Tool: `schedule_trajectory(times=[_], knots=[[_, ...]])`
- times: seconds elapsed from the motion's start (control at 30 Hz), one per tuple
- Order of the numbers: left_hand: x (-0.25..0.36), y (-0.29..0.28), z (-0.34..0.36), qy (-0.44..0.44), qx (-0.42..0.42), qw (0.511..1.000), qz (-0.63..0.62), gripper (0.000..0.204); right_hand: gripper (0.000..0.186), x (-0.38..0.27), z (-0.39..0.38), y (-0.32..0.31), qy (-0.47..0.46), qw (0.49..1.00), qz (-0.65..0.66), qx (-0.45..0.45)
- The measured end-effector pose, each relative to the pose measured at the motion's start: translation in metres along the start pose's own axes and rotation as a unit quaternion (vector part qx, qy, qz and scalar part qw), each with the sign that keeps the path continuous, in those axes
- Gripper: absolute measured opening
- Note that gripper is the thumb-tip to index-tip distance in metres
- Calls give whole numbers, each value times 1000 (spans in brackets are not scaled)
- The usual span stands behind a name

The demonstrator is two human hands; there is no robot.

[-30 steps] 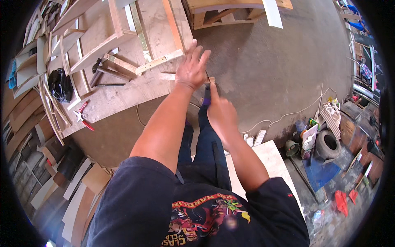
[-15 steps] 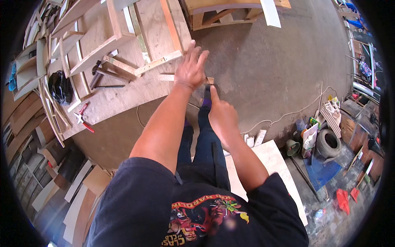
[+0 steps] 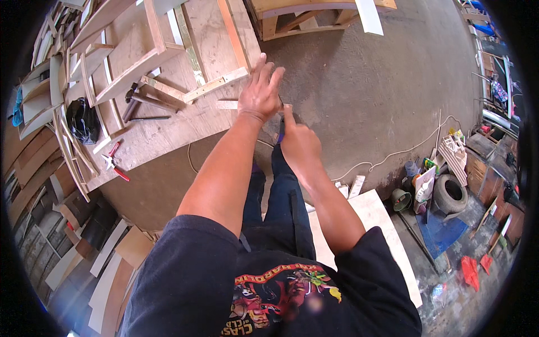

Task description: The person aligns wooden strips on a workbench, marks a cutting line with a pencil and a square, and then cuts a piece of wood with a handsaw.

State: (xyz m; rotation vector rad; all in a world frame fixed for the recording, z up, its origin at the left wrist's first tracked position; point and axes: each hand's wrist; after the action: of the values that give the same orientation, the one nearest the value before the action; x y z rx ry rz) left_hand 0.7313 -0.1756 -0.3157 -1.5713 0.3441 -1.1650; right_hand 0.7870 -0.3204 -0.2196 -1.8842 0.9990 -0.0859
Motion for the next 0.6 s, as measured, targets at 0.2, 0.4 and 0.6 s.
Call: schedule_trajectory(times=[0.2, 0.4, 0.6], knots=[[0, 4, -3, 22, 22, 999, 8, 52, 65, 6, 0, 9, -6, 1000, -12, -11], [-5, -1, 0, 8, 15, 1000, 17, 52, 67, 3, -19, 0, -13, 999, -12, -27], [-2, -1, 0, 14, 0, 1000, 6, 54, 65, 8, -11, 6, -14, 1000, 3, -22]])
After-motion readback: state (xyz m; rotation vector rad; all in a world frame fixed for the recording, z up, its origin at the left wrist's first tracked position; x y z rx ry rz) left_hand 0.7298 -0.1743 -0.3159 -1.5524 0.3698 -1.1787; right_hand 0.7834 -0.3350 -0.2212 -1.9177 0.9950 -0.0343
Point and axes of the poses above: each hand's wrist, its own z-axis towards the middle knuckle, its own y-axis out of the palm, x = y × z, and after that the axes turned 1 degree about -x, right-handed
